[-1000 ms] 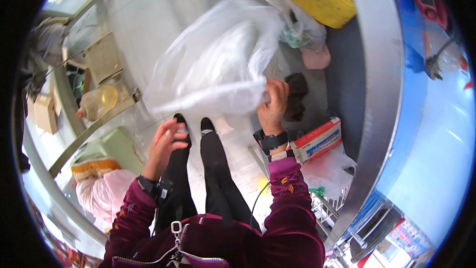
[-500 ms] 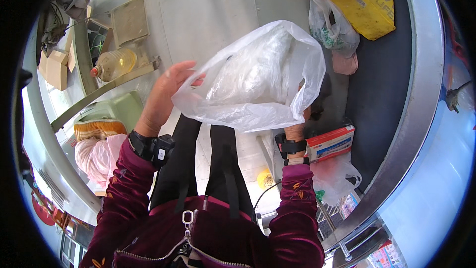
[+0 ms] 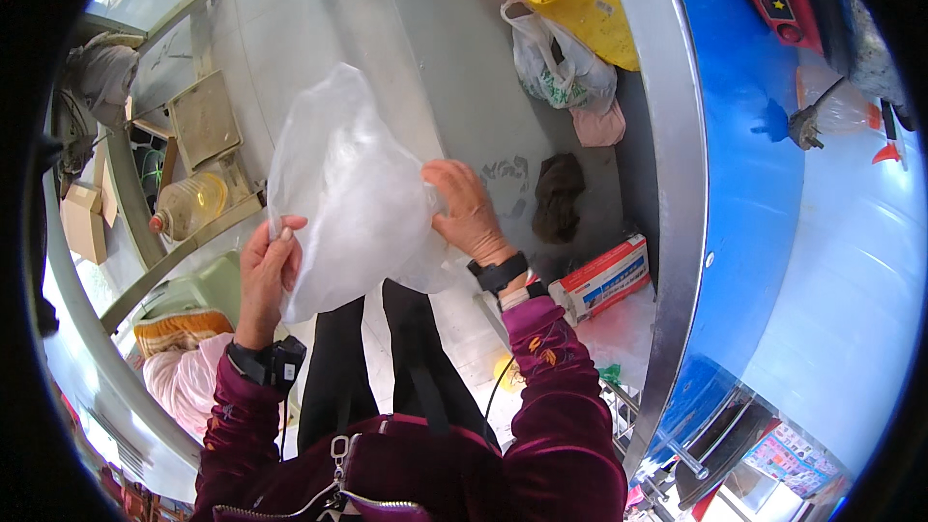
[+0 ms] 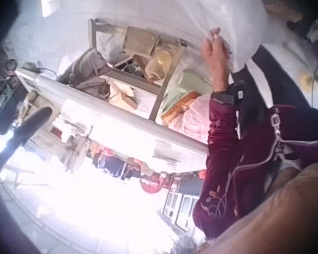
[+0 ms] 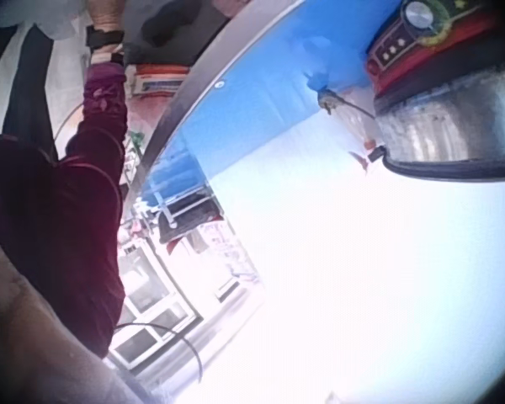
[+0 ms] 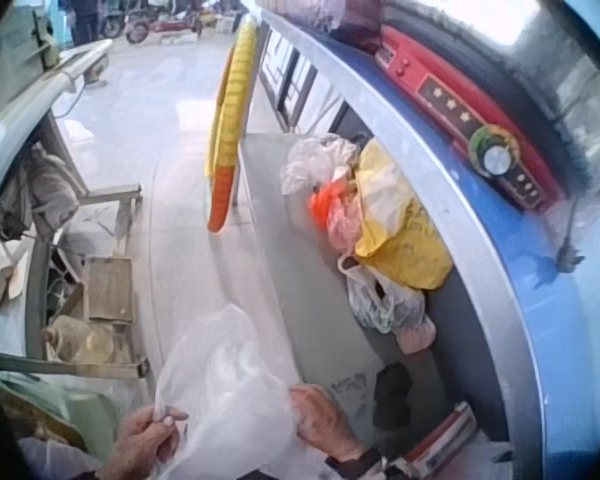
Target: The person wipes a blue countertop with a dark cloth, then cleans a metal rack and a gray surface. They move plastic bags and a yellow tote while wiping, and briefly handle a white bottle. The person remains standing throughout.
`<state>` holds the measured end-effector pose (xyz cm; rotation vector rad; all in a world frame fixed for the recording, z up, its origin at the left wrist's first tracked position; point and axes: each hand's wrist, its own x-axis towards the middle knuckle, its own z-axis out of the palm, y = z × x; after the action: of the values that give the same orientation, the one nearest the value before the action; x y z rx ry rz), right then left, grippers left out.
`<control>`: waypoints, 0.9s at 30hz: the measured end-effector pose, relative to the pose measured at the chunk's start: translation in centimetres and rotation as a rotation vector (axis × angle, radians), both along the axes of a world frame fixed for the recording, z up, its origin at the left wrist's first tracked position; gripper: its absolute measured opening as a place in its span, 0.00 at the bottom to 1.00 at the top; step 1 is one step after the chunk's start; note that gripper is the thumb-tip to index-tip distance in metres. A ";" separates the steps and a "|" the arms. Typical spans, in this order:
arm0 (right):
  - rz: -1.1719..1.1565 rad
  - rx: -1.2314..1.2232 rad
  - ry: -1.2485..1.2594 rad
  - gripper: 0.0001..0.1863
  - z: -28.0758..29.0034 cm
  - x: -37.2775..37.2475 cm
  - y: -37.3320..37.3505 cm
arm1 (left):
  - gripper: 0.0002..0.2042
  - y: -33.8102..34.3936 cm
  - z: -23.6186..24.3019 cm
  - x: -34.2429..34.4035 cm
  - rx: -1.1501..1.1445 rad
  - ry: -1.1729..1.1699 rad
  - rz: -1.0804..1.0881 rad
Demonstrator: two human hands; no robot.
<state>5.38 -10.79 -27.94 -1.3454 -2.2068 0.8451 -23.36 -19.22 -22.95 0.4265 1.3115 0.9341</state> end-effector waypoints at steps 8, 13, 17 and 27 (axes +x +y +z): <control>-0.548 0.202 -0.463 0.42 -5.9 10.4 12.6 | 0.11 0.0 -3.3 0.4 -0.036 0.073 -0.046; -0.635 0.229 -0.811 0.48 -7.9 12.2 19.9 | 0.11 -0.5 -5.4 0.0 -0.055 0.140 -0.009; -0.670 0.131 -0.925 0.47 -8.6 12.0 21.4 | 0.12 -0.4 -6.6 -1.0 -0.106 0.149 0.096; -0.431 0.050 -0.845 0.26 -10.8 16.0 19.5 | 0.11 0.1 -7.3 -1.9 -0.123 0.153 0.153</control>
<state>21.33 8.69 -38.71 -2.3338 -2.2830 0.0350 -25.22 -19.10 -30.29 0.3092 1.5495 0.9559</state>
